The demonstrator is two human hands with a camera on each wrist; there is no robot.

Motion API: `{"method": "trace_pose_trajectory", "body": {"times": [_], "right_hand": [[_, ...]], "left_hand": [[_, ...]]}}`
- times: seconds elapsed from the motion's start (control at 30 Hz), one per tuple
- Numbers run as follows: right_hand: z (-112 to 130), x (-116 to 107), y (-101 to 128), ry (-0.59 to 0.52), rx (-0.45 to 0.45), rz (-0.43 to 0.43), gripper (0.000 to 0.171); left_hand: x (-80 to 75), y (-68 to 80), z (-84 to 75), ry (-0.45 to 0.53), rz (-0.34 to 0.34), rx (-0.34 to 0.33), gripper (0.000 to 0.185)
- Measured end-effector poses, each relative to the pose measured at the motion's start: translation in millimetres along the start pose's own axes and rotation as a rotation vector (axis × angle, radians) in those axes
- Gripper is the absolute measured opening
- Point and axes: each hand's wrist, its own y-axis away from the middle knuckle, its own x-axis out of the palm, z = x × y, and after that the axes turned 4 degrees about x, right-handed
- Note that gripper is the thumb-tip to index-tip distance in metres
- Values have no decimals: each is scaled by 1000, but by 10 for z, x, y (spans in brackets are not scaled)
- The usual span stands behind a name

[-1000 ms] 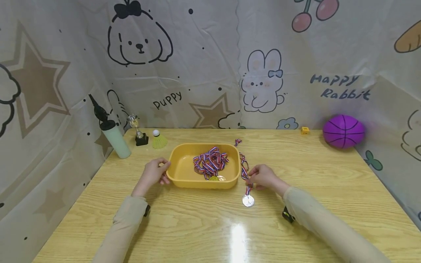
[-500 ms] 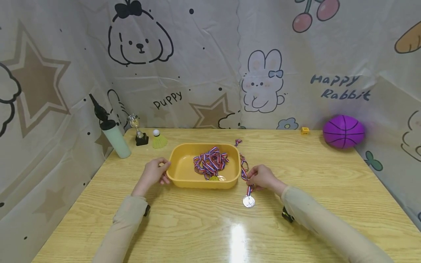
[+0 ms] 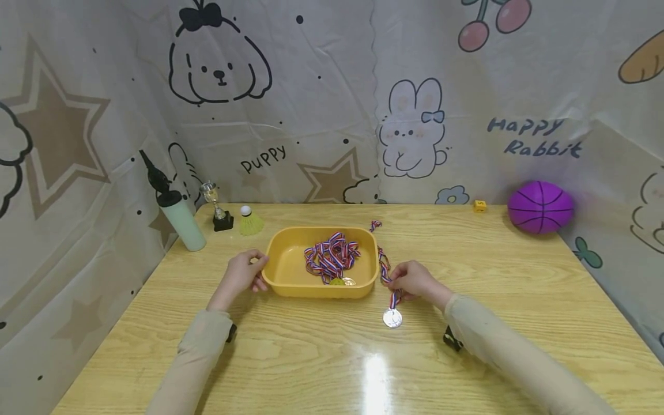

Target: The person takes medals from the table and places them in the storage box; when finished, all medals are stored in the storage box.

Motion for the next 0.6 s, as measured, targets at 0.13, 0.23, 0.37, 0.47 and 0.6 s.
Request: {"method": "trace_pose_trajectory", "body": {"times": [0.13,0.23,0.37,0.47,0.6], "right_hand": [[-38,-24,0,-95,5,8,9],[-67,-44,-6,-200,11,36,6],[-94,-78,-5,-346,40,100,4],[-101,-102,7,-417,63,139,4],[-97,-125,27,-492,66,177,2]], "left_hand": [[-3,-3,-4,-1,-1,0,28],[-4,-3,-3,-1,-2,-1,27],[-3,0,-6,1,0,-5,28],[-5,3,-15,3,-2,-10,28],[-6,4,-18,10,-3,-8,28]]}}
